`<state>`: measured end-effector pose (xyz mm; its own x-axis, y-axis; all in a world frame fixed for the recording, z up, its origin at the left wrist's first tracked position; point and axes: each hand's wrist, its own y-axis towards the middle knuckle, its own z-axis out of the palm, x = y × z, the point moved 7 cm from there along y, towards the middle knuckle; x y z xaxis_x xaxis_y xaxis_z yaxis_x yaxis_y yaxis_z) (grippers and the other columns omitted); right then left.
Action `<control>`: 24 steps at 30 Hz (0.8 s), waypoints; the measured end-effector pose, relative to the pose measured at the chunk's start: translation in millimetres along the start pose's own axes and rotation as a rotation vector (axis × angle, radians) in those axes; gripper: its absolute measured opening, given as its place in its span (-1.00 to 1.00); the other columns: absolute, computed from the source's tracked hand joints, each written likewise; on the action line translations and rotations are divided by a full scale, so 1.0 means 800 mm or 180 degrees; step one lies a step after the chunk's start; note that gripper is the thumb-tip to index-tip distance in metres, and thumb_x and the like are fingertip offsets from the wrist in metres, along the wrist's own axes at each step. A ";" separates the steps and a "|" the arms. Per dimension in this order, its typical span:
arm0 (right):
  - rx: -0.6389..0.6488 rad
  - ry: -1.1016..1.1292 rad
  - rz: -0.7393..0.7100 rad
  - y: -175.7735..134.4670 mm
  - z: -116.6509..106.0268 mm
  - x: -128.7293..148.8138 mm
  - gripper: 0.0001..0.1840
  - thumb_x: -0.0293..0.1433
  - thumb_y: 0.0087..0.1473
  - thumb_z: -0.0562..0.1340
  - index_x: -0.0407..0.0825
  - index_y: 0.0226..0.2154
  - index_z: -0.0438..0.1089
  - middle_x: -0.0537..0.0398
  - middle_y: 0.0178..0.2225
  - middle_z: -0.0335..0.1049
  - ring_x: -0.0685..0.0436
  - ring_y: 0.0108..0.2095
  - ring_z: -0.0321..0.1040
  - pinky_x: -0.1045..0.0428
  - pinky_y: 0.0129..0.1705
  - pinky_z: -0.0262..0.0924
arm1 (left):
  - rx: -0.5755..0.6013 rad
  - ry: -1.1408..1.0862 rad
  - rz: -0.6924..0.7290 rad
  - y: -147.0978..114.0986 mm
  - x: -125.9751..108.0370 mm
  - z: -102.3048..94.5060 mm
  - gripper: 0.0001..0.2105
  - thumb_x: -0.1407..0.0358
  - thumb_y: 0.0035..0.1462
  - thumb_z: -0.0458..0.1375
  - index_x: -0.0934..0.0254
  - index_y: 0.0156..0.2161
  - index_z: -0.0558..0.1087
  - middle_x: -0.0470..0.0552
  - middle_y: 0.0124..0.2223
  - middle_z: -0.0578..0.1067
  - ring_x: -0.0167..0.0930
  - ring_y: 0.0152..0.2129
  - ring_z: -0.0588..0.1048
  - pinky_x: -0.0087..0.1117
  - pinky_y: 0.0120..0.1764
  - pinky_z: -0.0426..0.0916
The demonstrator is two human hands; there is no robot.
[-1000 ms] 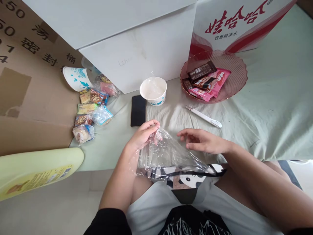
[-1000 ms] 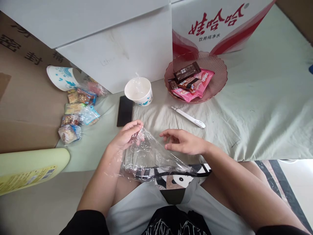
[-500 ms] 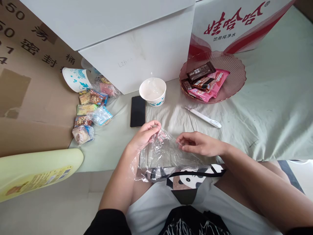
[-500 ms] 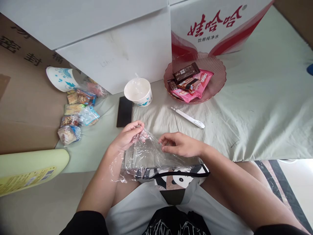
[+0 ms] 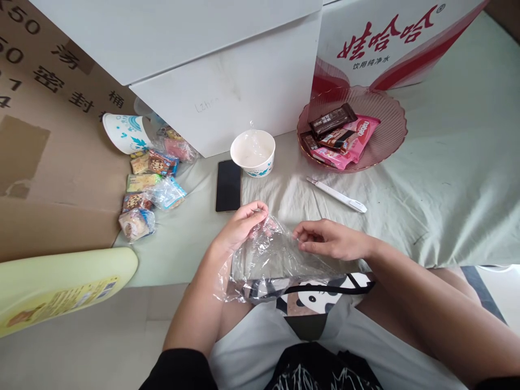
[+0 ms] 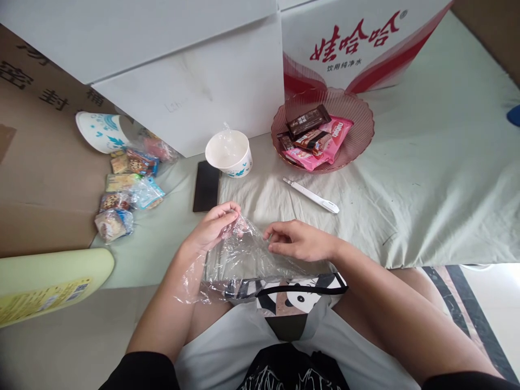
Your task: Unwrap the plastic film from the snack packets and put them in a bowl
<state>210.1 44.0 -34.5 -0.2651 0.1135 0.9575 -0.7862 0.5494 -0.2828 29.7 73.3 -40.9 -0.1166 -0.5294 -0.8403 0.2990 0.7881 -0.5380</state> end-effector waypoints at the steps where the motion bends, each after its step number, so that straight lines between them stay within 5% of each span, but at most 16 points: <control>1: -0.0002 -0.0006 0.0011 0.000 0.000 0.000 -0.68 -0.18 0.24 0.21 -0.05 -0.07 0.36 0.10 -0.35 0.42 -0.03 -0.37 0.29 0.00 -0.26 0.23 | 0.0000 0.0013 0.0002 0.000 0.000 0.000 -0.64 0.03 0.01 0.31 0.22 -0.30 0.31 -0.11 -0.49 0.50 -0.48 -0.62 0.51 -0.55 -0.67 -0.05; 24: -0.0117 -0.0217 0.0022 0.001 -0.002 -0.003 -0.71 -0.19 0.25 0.19 -0.05 -0.11 0.38 0.12 -0.40 0.39 -0.02 -0.40 0.26 0.02 -0.29 0.22 | 0.0006 0.0194 0.0083 0.002 0.005 0.000 -0.68 0.04 0.06 0.28 0.22 -0.29 0.33 -0.13 -0.47 0.49 -0.47 -0.58 0.52 -0.53 -0.65 0.05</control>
<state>211.1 45.1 -36.8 -0.3089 0.0615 0.9491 -0.7636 0.5789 -0.2860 29.4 72.1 -45.2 -0.1663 -0.4886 -0.8565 0.3046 0.8007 -0.5159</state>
